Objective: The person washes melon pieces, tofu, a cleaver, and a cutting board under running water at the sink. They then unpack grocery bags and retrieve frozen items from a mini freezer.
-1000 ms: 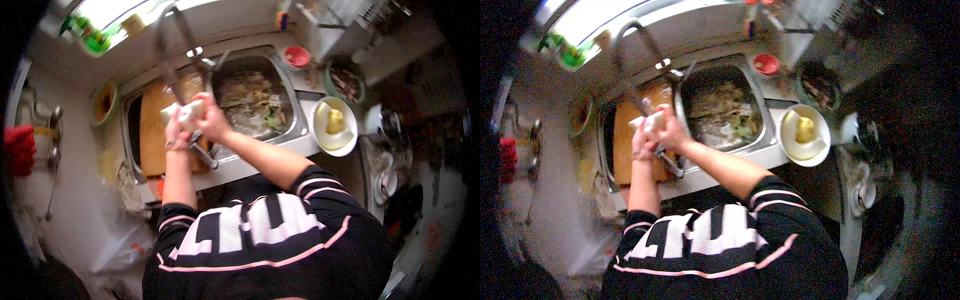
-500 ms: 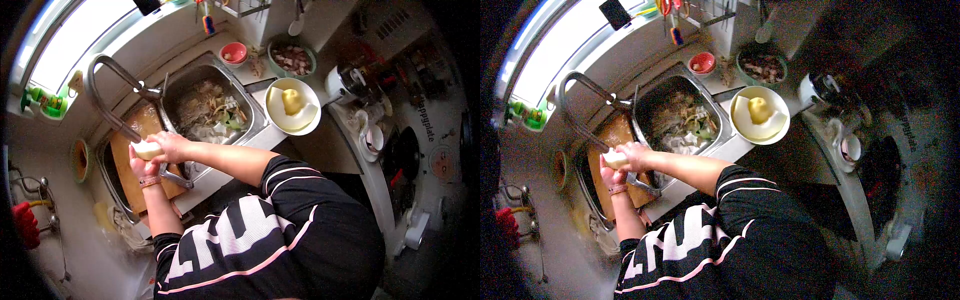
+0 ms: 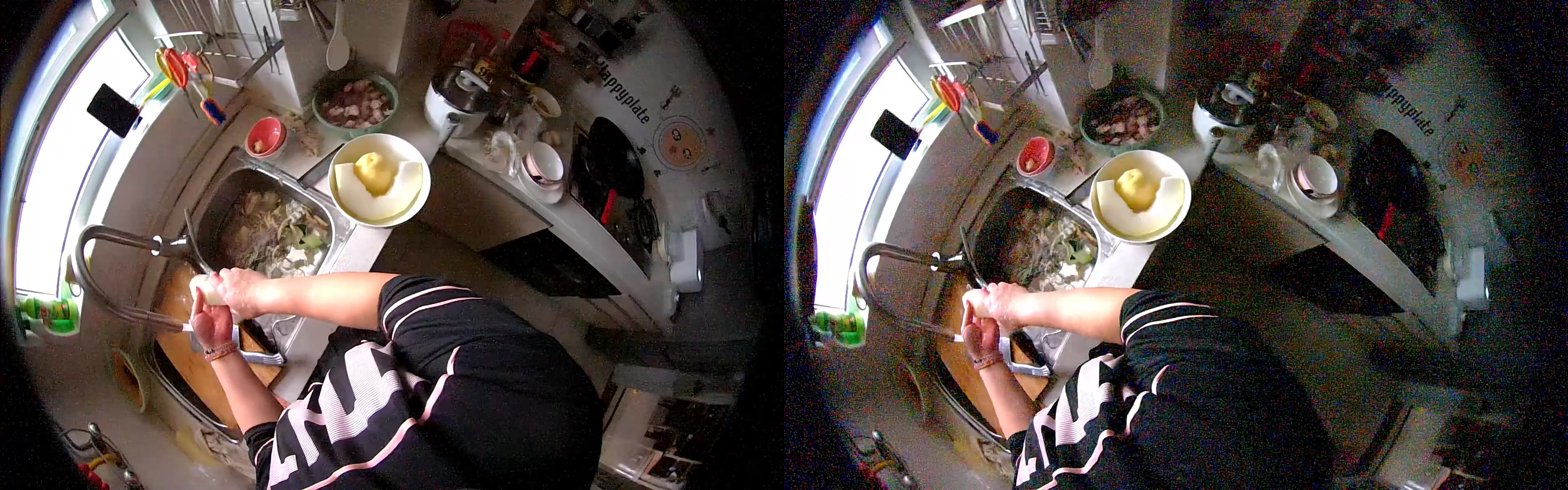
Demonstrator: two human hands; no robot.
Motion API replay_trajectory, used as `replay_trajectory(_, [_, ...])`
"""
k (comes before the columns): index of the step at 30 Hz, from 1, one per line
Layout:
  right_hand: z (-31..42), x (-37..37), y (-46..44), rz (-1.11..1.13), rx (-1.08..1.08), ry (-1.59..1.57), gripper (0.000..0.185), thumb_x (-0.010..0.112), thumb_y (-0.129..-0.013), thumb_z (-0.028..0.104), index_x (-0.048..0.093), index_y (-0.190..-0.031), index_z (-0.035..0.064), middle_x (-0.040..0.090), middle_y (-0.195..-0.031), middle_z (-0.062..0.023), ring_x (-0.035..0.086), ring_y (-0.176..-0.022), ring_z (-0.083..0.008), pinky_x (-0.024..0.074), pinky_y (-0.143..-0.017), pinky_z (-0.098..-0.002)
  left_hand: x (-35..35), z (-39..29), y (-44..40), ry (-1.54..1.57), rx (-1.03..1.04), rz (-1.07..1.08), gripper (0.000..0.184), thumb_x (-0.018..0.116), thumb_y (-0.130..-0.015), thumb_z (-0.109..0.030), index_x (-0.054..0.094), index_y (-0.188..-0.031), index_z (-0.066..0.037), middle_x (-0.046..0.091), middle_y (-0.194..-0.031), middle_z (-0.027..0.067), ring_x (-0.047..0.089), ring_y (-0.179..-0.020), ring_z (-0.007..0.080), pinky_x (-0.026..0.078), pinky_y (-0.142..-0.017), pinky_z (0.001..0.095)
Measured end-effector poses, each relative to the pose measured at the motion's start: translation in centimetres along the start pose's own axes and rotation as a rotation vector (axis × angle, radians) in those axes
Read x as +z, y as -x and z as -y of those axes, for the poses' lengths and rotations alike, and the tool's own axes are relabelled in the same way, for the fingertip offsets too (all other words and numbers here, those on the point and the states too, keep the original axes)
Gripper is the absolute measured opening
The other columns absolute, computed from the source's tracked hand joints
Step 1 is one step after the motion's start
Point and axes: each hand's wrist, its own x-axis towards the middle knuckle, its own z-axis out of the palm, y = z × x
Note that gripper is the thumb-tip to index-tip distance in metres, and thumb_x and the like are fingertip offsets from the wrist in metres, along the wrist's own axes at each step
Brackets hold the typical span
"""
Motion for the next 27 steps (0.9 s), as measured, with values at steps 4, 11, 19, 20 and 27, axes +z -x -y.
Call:
replay_trajectory(4, [0.5, -0.5, 0.4, -0.059, -0.046, 0.04, 0.038, 0.052, -0.075, 0.013, 0.047, -0.108, -0.0048, 0.055, -0.099, -0.0213, 0.057, -0.09, -0.0336, 0.047, -0.08, -0.0395, 2.6, -0.8, 1.0, 0.287, -0.118, -0.062, 0.045, 0.047, -0.089, -0.031, 0.046, -0.116, 0.006, 0.052, -0.117, 0.0209, 0.048, -0.111, 0.0333, 0.036, -0.098, 0.0463])
replay_trajectory(11, [-2.7, -1.0, 2.3, 0.022, -0.015, -0.783, 0.046, 0.058, -0.063, 0.013, 0.052, -0.108, 0.0021, 0.06, -0.096, -0.0187, 0.058, -0.092, -0.03, 0.0451, -0.082, -0.0361, -6.3, -2.6, -0.3, 0.205, -0.091, -0.128, 0.038, 0.038, -0.089, -0.029, 0.051, -0.108, 0.002, 0.058, -0.107, 0.0188, 0.053, -0.101, 0.0353, 0.033, -0.095, 0.0534])
replay_trajectory(19, [-4.5, -10.3, 7.3, -0.034, 0.032, -0.739, 0.048, 0.055, -0.067, 0.001, 0.051, -0.115, 0.0013, 0.059, -0.097, -0.0055, 0.054, -0.085, -0.0118, 0.0449, -0.075, -0.0255, -3.5, -2.4, 0.1, 0.466, 0.117, -0.328, 0.029, 0.044, -0.085, -0.026, 0.061, -0.073, -0.006, 0.063, -0.087, 0.0149, 0.056, -0.088, 0.0323, 0.044, -0.083, 0.0483])
replay_trajectory(20, [-5.3, -11.6, 8.1, -0.087, 0.07, -0.649, 0.051, 0.055, -0.067, -0.001, 0.05, -0.118, 0.002, 0.058, -0.101, -0.0052, 0.054, -0.09, -0.0127, 0.0447, -0.079, -0.0255, -4.0, -2.6, -0.3, 0.433, 0.168, -0.377, 0.03, 0.043, -0.087, -0.022, 0.059, -0.071, -0.003, 0.062, -0.083, 0.0157, 0.057, -0.085, 0.0313, 0.048, -0.08, 0.0438])
replay_trajectory(27, [-12.3, -18.1, 16.6, -0.445, 0.267, -0.493, 0.052, 0.066, -0.077, 0.01, 0.043, -0.123, 0.0002, 0.055, -0.11, -0.0109, 0.053, -0.101, -0.0174, 0.0413, -0.089, -0.0299, -8.1, -4.0, -1.4, 0.303, 0.08, -0.262, 0.019, 0.053, -0.083, -0.023, 0.053, -0.074, -0.006, 0.053, -0.069, 0.0064, 0.049, -0.058, 0.0163, 0.042, -0.05, 0.024])
